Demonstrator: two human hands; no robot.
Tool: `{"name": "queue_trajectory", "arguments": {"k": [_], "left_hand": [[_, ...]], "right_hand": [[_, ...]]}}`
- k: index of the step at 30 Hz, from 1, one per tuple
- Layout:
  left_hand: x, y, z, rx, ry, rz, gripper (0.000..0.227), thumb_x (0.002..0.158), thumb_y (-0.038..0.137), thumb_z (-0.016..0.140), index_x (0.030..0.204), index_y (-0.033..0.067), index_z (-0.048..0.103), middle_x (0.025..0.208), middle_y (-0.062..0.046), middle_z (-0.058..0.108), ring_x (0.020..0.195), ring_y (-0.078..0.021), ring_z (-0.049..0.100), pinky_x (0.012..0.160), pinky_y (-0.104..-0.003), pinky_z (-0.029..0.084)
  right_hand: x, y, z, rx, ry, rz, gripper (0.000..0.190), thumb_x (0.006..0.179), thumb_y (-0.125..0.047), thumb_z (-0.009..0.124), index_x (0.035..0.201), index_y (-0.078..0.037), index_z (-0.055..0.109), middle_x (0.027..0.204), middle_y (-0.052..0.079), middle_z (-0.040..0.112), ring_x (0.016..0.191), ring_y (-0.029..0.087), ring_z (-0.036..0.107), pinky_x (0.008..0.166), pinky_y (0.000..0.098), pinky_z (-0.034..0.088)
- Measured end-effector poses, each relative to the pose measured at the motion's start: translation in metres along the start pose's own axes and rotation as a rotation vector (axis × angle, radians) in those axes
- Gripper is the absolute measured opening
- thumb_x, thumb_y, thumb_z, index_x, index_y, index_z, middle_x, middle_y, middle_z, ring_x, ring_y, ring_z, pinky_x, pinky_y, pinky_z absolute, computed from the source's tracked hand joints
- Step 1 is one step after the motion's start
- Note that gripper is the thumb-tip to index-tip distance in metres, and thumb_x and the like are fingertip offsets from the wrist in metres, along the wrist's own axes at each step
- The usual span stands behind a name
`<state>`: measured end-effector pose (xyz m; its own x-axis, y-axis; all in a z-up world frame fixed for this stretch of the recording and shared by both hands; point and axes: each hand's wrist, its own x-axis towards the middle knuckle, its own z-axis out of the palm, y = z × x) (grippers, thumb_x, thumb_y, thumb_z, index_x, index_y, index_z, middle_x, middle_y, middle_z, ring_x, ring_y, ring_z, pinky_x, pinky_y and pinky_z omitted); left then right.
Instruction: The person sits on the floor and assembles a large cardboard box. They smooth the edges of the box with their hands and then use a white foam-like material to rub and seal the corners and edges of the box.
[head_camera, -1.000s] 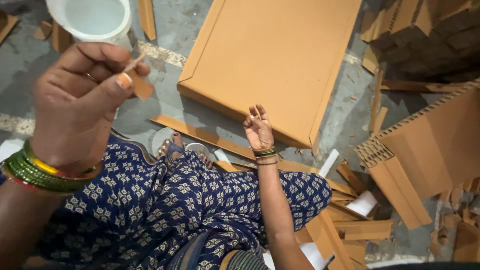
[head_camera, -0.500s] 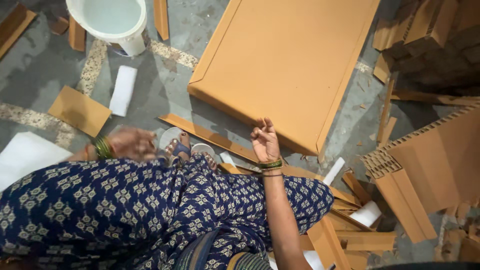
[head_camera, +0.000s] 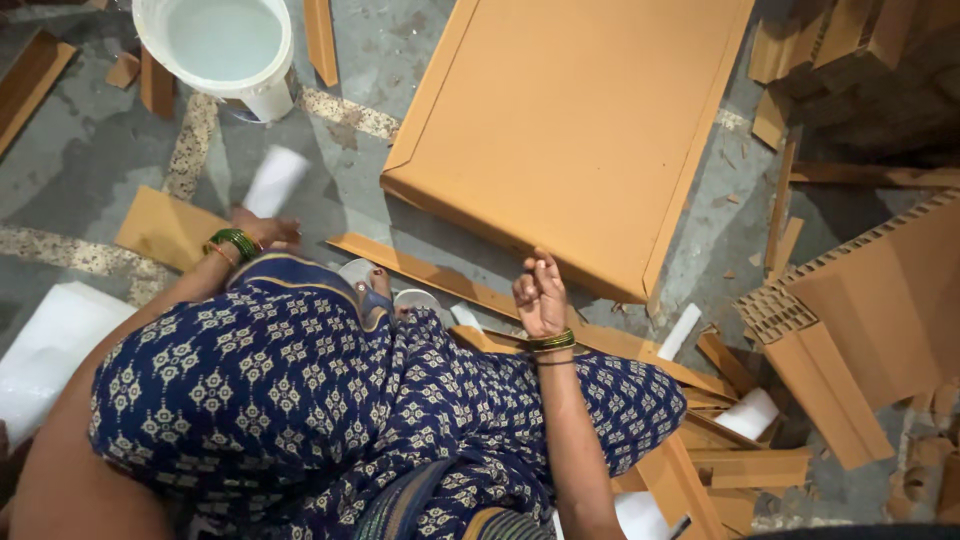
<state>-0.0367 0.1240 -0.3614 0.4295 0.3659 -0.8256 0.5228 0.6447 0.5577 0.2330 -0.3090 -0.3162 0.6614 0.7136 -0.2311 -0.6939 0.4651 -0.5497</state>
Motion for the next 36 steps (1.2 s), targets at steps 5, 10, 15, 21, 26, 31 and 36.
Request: {"name": "queue_trajectory", "arguments": {"k": [5, 10, 15, 21, 26, 31, 36], "left_hand": [[0.003, 0.008, 0.013, 0.171, -0.047, 0.091, 0.080, 0.081, 0.014, 0.075, 0.150, 0.0102, 0.035, 0.100, -0.022, 0.071, 0.072, -0.0263, 0.068, 0.056, -0.037, 0.058], [-0.033, 0.045, 0.031, 0.312, -0.098, 0.197, 0.099, 0.080, 0.015, 0.077, 0.163, 0.0225, 0.023, 0.098, -0.025, 0.072, 0.067, -0.0248, 0.067, 0.054, -0.035, 0.058], [-0.106, 0.095, 0.045, 0.830, -0.125, 0.500, 0.101, 0.088, 0.021, 0.078, 0.167, 0.0257, 0.015, 0.095, -0.018, 0.077, 0.083, -0.0238, 0.073, 0.074, -0.039, 0.060], [-0.189, 0.152, 0.065, 0.555, -0.684, 0.495, 0.126, 0.066, 0.014, 0.081, 0.165, 0.0282, 0.004, 0.100, -0.012, 0.075, 0.098, -0.0254, 0.071, 0.083, -0.037, 0.062], [-0.230, 0.184, 0.077, 0.168, -1.319, 0.544, 0.127, 0.082, 0.011, 0.084, 0.172, 0.0175, -0.006, 0.100, -0.016, 0.069, 0.112, -0.0258, 0.068, 0.092, -0.033, 0.056], [-0.248, 0.187, 0.093, 0.182, -1.325, 0.543, 0.130, 0.078, 0.009, 0.087, 0.170, 0.0151, -0.006, 0.114, -0.015, 0.070, 0.105, -0.0224, 0.069, 0.084, -0.030, 0.059], [-0.248, 0.179, 0.109, 0.327, -0.915, 0.705, 0.124, 0.076, 0.009, 0.079, 0.169, 0.0150, -0.004, 0.111, -0.018, 0.076, 0.098, -0.0216, 0.073, 0.081, -0.031, 0.062]], "right_hand": [[0.002, -0.005, 0.012, -0.078, 0.049, 0.005, 0.021, 0.107, -0.009, 0.055, 0.127, -0.009, 0.062, 0.105, 0.008, 0.068, 0.064, 0.009, 0.054, 0.058, 0.0240, 0.044], [0.010, 0.007, 0.044, -0.171, 0.041, 0.086, 0.025, 0.103, -0.007, 0.059, 0.128, -0.009, 0.062, 0.103, 0.006, 0.069, 0.067, 0.008, 0.057, 0.059, 0.0218, 0.047], [0.029, 0.031, 0.097, -0.469, -0.021, 0.176, 0.025, 0.105, -0.011, 0.059, 0.128, -0.004, 0.063, 0.097, 0.008, 0.070, 0.075, 0.012, 0.062, 0.067, 0.0257, 0.053], [0.049, 0.045, 0.175, -0.640, -0.200, 0.150, 0.027, 0.107, -0.013, 0.058, 0.130, -0.001, 0.062, 0.106, 0.006, 0.070, 0.085, 0.011, 0.063, 0.078, 0.0240, 0.053], [0.055, 0.041, 0.239, -0.461, -0.369, 0.111, 0.035, 0.113, -0.022, 0.050, 0.138, 0.001, 0.057, 0.127, 0.013, 0.067, 0.115, 0.021, 0.064, 0.101, 0.0367, 0.051], [0.036, 0.035, 0.288, -0.158, -0.586, 0.138, 0.056, 0.117, -0.042, 0.030, 0.158, -0.003, 0.037, 0.154, 0.024, 0.052, 0.142, 0.032, 0.054, 0.124, 0.0466, 0.041], [0.008, 0.038, 0.309, 0.007, -0.432, 0.218, 0.069, 0.113, -0.050, 0.017, 0.167, -0.008, 0.016, 0.162, 0.028, 0.036, 0.146, 0.031, 0.050, 0.126, 0.0445, 0.036]]}}
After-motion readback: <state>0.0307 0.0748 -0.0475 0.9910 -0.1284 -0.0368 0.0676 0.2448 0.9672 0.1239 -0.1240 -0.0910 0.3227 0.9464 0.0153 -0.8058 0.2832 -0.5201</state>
